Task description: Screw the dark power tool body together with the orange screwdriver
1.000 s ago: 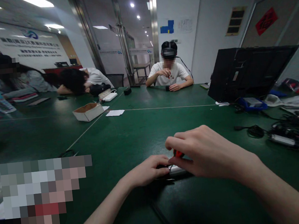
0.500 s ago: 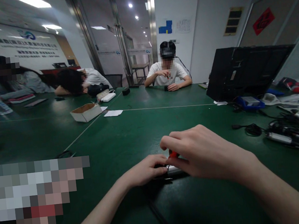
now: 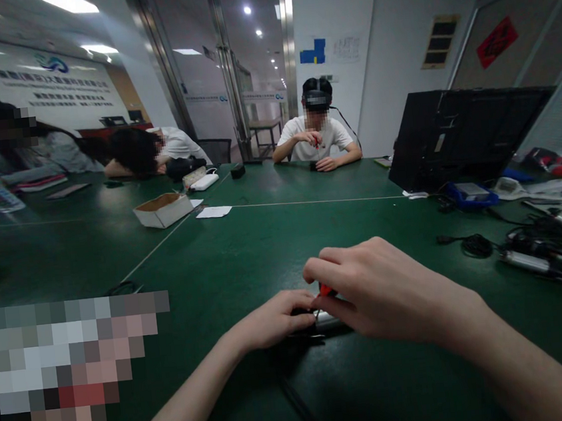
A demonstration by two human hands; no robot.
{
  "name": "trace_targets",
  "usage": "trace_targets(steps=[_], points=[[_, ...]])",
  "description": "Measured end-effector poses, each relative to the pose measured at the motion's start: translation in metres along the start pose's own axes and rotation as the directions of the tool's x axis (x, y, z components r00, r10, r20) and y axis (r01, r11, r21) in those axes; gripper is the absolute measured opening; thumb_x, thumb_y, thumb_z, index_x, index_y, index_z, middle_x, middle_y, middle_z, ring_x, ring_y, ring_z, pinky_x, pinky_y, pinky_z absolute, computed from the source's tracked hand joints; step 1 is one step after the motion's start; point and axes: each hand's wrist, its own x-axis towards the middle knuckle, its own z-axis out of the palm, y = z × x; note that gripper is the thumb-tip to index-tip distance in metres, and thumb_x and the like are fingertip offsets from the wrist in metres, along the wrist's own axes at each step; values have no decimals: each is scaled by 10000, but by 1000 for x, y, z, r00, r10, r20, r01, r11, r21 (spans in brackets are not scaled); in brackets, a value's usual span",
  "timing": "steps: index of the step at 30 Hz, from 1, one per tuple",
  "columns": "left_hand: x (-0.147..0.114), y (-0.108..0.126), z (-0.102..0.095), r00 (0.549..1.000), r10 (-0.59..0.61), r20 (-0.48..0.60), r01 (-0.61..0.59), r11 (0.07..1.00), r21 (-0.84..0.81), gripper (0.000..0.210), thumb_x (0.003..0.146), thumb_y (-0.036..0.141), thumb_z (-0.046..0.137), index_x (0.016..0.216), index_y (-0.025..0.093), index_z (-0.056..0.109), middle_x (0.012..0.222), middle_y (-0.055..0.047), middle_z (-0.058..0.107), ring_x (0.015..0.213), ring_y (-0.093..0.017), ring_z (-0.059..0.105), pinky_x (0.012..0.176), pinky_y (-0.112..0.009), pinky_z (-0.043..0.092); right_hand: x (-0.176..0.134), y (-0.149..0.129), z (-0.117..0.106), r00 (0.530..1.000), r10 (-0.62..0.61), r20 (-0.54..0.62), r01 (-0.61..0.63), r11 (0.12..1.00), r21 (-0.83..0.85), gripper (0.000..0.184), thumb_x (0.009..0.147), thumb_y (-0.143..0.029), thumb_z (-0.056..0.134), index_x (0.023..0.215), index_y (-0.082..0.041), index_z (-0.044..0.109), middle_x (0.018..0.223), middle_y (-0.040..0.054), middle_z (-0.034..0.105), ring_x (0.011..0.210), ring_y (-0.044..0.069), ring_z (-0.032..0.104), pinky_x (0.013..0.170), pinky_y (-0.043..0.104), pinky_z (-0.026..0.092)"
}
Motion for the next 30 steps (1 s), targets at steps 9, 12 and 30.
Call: trace_targets(steps=[9, 12, 30], points=[[0, 0, 0, 999, 32, -4, -32, 999, 32, 161, 847, 270, 546, 904, 179, 667, 987, -9, 634, 965, -240, 538, 857, -299, 392, -3, -4, -6, 998, -41, 45, 34, 991, 130, 120, 817, -188, 513, 914, -205, 444, 879, -22, 555, 628, 100, 443, 509, 231, 253], [0, -1, 0, 999, 50, -3, -50, 998, 33, 162, 861, 258, 543, 942, 186, 663, 994, -4, 637, 969, -228, 540, 864, -292, 395, -3, -3, -5, 999, -29, 42, 25, 995, 99, 112, 829, -173, 494, 925, -203, 443, 854, -21, 551, 602, 99, 430, 501, 232, 243], [2, -1, -1, 997, 68, 30, -69, 997, 38, 172, 871, 260, 532, 938, 183, 671, 977, -9, 638, 918, -213, 549, 833, -286, 392, -2, 1, -3, 1000, 7, 7, -7, 1000, 29, 88, 870, -230, 505, 927, -195, 449, 830, -13, 560, 567, 102, 419, 482, 237, 221]])
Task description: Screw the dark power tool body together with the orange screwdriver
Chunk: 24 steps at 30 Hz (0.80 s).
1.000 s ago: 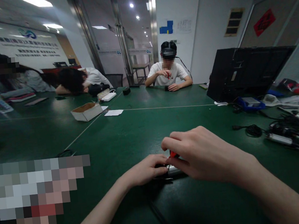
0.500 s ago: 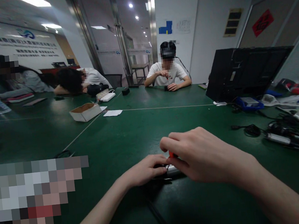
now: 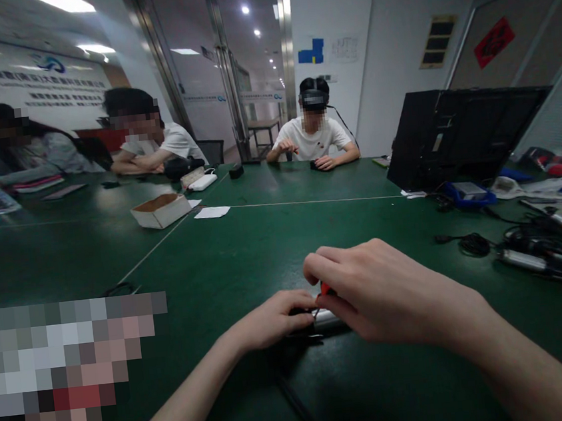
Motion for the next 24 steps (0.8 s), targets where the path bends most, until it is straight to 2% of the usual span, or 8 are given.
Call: trace_targets(steps=[5, 10, 15, 20, 24], points=[[0, 0, -1, 1000, 7, 7, -6, 1000, -16, 183, 862, 245, 529, 982, 185, 654, 1042, -14, 631, 933, -210, 546, 835, -281, 395, -1, 3, 0, 999, 53, -1, -53, 997, -53, 145, 923, -352, 474, 926, -208, 455, 701, -38, 544, 525, 106, 415, 476, 249, 186], [1, -2, 0, 1000, 24, 17, -24, 1000, -2, 177, 877, 244, 526, 951, 183, 674, 995, -8, 641, 919, -204, 548, 831, -275, 400, -2, 0, -4, 1000, 7, 27, -7, 1000, 24, 146, 840, -241, 534, 943, -201, 439, 895, -6, 539, 592, 102, 417, 485, 239, 245], [0, -1, 0, 1000, 10, 0, -10, 1000, 7, 214, 887, 281, 532, 1023, 192, 671, 1097, -22, 632, 977, -227, 550, 882, -298, 387, -1, -1, -5, 998, -12, 62, 11, 1000, 24, 178, 810, -148, 532, 940, -197, 421, 884, -9, 527, 583, 100, 399, 483, 241, 255], [0, 1, -2, 1000, 6, 29, -6, 1000, 1, 200, 884, 277, 516, 965, 183, 673, 1017, -20, 652, 941, -222, 553, 841, -287, 400, 1, 0, -2, 1000, 13, 22, -12, 1000, -25, 103, 879, -225, 511, 953, -194, 447, 856, -9, 553, 591, 110, 439, 487, 247, 257], [0, -1, -1, 999, 11, 36, -10, 999, -31, 203, 865, 225, 528, 1018, 199, 660, 1022, -4, 649, 950, -214, 556, 858, -290, 391, 0, -1, 0, 1000, 8, 13, -7, 999, -34, 97, 920, -299, 479, 928, -204, 462, 800, -27, 561, 579, 114, 454, 485, 253, 239]])
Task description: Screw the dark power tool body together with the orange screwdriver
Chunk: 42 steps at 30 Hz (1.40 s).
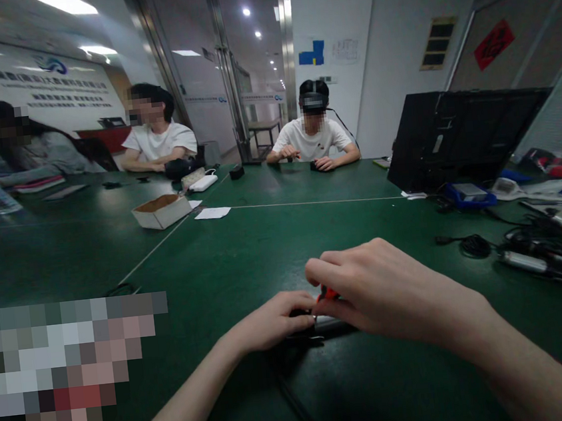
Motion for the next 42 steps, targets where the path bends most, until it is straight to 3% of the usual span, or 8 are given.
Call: trace_targets(steps=[10, 16, 20, 26, 32, 35, 42], points=[[-1, 4, 1, 999, -8, -41, 9, 1000, 26, 181, 881, 256, 538, 993, 197, 668, 1067, -12, 628, 996, -229, 541, 871, -298, 389, -1, 0, -2, 999, -39, 34, 37, 996, 82, 144, 817, -159, 532, 915, -203, 436, 872, -14, 539, 582, 99, 404, 489, 240, 240], [-1, 6, 0, 1000, -4, -28, 5, 999, 43, 176, 871, 233, 533, 985, 199, 662, 982, 0, 637, 898, -199, 556, 832, -283, 393, 0, 1, 0, 1000, 2, -15, -1, 1000, 31, 100, 914, -297, 487, 923, -205, 450, 788, -25, 550, 560, 100, 421, 490, 249, 205], [0, 1, 0, 1000, 20, -17, -19, 999, 38, 159, 870, 237, 525, 887, 180, 672, 893, -6, 631, 861, -199, 547, 796, -276, 407, -1, -1, -2, 1000, 10, 11, -10, 999, 46, 109, 892, -298, 511, 926, -213, 452, 776, -27, 563, 580, 109, 447, 499, 249, 213], [0, 0, 1, 999, 27, -36, -26, 999, 21, 178, 879, 251, 543, 992, 196, 671, 1036, -12, 632, 962, -212, 555, 856, -283, 415, -1, -1, -4, 1000, -5, 28, 2, 995, 96, 135, 798, -183, 518, 897, -207, 429, 846, -15, 548, 589, 105, 421, 498, 237, 243], [0, 0, 1, 999, 6, -35, -5, 999, 32, 162, 872, 240, 538, 954, 183, 666, 1027, -17, 649, 954, -215, 561, 867, -291, 415, 1, 1, 0, 999, 37, 6, -37, 999, 30, 72, 891, -273, 488, 913, -210, 460, 772, -21, 565, 560, 108, 431, 494, 252, 210], [0, 0, 1, 999, 0, -40, 2, 1000, 32, 190, 860, 219, 538, 1007, 185, 652, 1053, -17, 650, 966, -218, 557, 876, -296, 414, 1, 1, 0, 998, 56, 8, -56, 998, 9, 130, 926, -338, 463, 896, -211, 469, 720, -25, 562, 550, 109, 435, 497, 262, 200], [0, 2, 0, 999, 28, -24, -28, 999, 30, 174, 864, 203, 535, 960, 199, 681, 991, 1, 636, 926, -203, 552, 838, -272, 406, 1, 0, -3, 1000, -4, 21, 2, 995, 96, 105, 819, -208, 514, 901, -195, 449, 876, -2, 544, 600, 103, 419, 503, 240, 247]])
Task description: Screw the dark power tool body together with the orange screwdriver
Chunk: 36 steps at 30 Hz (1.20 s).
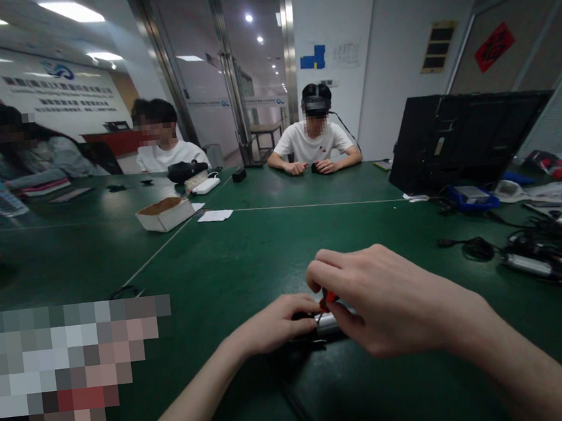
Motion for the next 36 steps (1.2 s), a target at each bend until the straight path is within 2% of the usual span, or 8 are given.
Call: trace_targets(steps=[7, 11, 15, 24, 27, 31, 36], points=[[-1, 1, 0, 998, -56, -12, 56, 998, -8, 173, 877, 252, 544, 981, 196, 670, 1019, -10, 621, 931, -209, 551, 839, -283, 413, 1, 0, 1, 1000, -3, 5, 3, 1000, -10, 115, 822, -183, 511, 915, -196, 445, 870, -10, 545, 587, 99, 406, 498, 237, 236], [-1, -2, 1, 999, -53, -9, 53, 999, -5, 184, 859, 212, 544, 1004, 189, 654, 1027, -12, 630, 946, -211, 557, 857, -288, 402, 1, 1, 2, 1000, 15, -13, -15, 999, -37, 86, 901, -272, 490, 946, -201, 470, 832, -15, 569, 595, 102, 438, 507, 238, 231], [0, -4, 1, 999, -34, -6, 34, 999, -21, 213, 854, 204, 528, 1031, 184, 645, 1049, -17, 636, 950, -215, 556, 854, -288, 400, 1, 2, 4, 1000, 22, -21, -23, 998, -61, 144, 941, -353, 436, 933, -214, 474, 766, -30, 568, 579, 109, 440, 502, 243, 217], [0, -2, 1, 1000, -25, -20, 24, 1000, -17, 138, 845, 184, 552, 923, 184, 666, 960, 1, 627, 908, -198, 555, 813, -262, 406, -2, -1, 1, 1000, -11, -2, 11, 1000, -7, 104, 810, -206, 506, 886, -205, 435, 842, -23, 525, 582, 100, 401, 492, 236, 234], [0, -2, 1, 1000, -28, -7, 27, 1000, -13, 136, 859, 206, 545, 910, 186, 670, 925, 3, 631, 885, -193, 554, 807, -265, 406, -1, 0, 2, 1000, -3, -13, 3, 1000, -5, 96, 827, -210, 496, 905, -205, 440, 856, -19, 533, 580, 98, 401, 492, 235, 229], [0, -4, 1, 999, -22, -24, 22, 1000, -14, 145, 858, 209, 548, 940, 187, 666, 995, -4, 638, 927, -201, 558, 842, -275, 400, 1, 1, 4, 1000, 12, -24, -13, 999, -32, 66, 888, -253, 473, 931, -205, 458, 842, -18, 556, 587, 102, 422, 498, 237, 223], [0, -5, 2, 1000, -8, -10, 8, 1000, -10, 224, 851, 182, 524, 1025, 200, 663, 1023, -4, 640, 948, -204, 551, 857, -273, 402, 2, 1, 5, 999, 21, -27, -22, 998, -51, 161, 940, -376, 434, 933, -218, 465, 777, -35, 568, 574, 106, 436, 497, 243, 219]])
